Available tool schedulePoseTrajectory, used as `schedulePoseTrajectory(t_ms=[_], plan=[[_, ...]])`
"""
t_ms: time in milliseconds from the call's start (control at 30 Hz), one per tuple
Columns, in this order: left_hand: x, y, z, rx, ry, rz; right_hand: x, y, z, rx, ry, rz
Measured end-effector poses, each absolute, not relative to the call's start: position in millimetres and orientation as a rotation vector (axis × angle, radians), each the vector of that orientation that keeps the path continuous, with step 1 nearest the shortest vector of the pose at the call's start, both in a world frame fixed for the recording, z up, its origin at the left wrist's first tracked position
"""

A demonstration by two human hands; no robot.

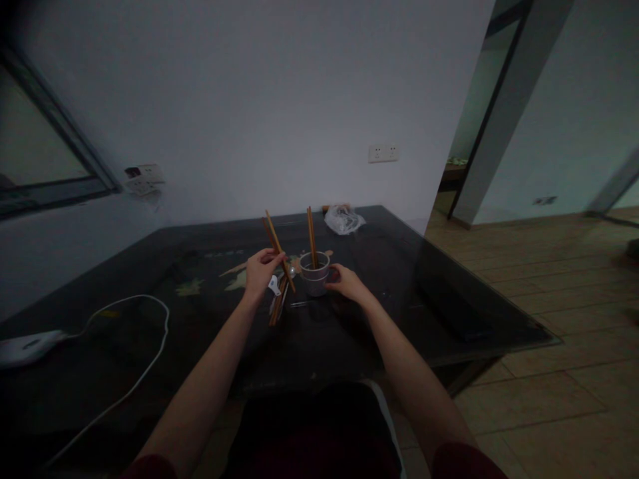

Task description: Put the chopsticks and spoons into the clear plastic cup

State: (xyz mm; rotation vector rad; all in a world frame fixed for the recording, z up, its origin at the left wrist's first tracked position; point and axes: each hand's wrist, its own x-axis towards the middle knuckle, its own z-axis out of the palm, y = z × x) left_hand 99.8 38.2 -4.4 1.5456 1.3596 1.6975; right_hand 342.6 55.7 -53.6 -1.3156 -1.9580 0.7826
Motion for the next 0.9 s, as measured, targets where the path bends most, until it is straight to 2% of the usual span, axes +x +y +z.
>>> schedulePoseTrajectory(t_ms=[600,900], plan=[[100,35,-14,1.755,1.483,1.573,340,52,-50,-1.332,-1.936,0.803],[95,26,6,1.791,1.58,1.532,339,51,-51,-1.306,-1.927,0.807]])
